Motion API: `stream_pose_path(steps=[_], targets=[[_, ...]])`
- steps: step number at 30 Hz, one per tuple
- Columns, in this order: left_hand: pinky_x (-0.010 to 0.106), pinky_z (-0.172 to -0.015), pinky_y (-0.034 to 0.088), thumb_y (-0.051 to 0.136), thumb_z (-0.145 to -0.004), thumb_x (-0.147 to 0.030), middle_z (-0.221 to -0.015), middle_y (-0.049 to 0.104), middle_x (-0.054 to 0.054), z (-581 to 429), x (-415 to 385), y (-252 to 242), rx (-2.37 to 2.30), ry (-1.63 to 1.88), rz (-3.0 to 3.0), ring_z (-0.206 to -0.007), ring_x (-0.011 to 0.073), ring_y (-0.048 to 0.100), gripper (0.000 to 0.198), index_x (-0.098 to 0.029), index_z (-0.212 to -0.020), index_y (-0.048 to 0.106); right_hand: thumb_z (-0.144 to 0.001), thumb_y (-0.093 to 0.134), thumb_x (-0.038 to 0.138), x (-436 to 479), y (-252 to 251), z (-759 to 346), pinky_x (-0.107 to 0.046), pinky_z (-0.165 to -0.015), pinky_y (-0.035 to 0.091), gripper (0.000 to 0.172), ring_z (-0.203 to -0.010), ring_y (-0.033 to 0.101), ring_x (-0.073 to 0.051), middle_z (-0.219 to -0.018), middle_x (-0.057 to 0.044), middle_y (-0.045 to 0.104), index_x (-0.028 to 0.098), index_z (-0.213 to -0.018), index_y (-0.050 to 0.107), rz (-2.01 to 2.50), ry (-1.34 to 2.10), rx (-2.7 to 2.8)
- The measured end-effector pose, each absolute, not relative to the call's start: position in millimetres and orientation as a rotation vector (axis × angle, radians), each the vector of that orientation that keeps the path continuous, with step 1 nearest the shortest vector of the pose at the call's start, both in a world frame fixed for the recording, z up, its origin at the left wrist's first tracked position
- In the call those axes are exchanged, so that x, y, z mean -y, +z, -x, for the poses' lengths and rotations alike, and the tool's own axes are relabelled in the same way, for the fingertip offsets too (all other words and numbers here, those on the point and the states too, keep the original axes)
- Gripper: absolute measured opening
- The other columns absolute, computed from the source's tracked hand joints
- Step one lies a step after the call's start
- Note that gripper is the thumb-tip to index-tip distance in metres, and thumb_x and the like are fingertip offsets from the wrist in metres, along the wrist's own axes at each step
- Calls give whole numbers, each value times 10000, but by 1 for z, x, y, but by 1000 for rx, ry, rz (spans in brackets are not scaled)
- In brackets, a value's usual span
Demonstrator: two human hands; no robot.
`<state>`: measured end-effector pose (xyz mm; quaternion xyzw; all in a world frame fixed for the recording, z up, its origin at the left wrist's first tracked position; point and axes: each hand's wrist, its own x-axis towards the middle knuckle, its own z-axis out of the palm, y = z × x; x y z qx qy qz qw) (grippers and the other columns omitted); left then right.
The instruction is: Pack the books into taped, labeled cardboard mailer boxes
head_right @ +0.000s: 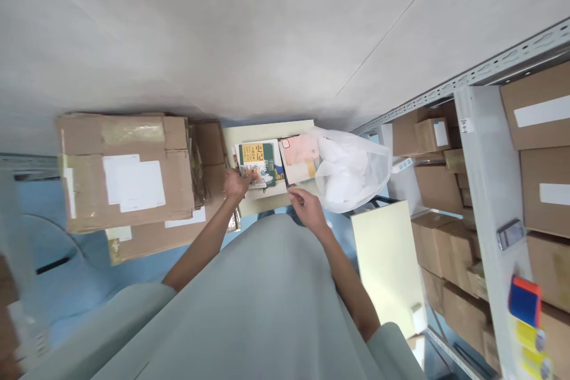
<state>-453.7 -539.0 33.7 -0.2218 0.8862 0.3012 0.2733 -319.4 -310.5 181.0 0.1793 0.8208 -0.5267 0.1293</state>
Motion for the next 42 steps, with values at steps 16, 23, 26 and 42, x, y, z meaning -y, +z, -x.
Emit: stream_pose_path(steps=[16,23,26,42], targets=[[396,-893,573,755,-924,-462,-1129,846,176,421,588,66,-2503,917,374,-1073,377,801,314,-193,-1085,735,-1073,661,518,338,171,288,-429,-1009,681,353,-1085,846,-274,-1228,-100,876,256,-1210,852,-559,-1503,-2405],[308,-699,526,824,-783,-574,-909,773,55,423,575,120,-2382,1398,308,-759,223,679,429,-219,-965,668,-1075,659,526,320,180,254,-447,-1043,661,370,-1105,838,-277,-1224,-105,878,243,-1207,856,-641,-1564,-2431],[281,-632,497,887,-731,-626,-894,741,25,420,549,150,-2183,1687,196,-700,173,624,505,-229,-917,637,-1057,678,571,302,187,241,-462,-1048,660,391,-1107,841,-290,-1224,-107,878,245,-1183,853,-702,-1644,-2443],[361,-809,641,1007,-698,-706,-1028,826,53,238,261,236,-1543,1496,-504,-892,236,767,617,-212,-916,708,-901,809,757,122,206,36,-368,-865,630,563,-904,760,-240,-983,-69,822,220,-1071,811,-1453,-2418,-2366]])
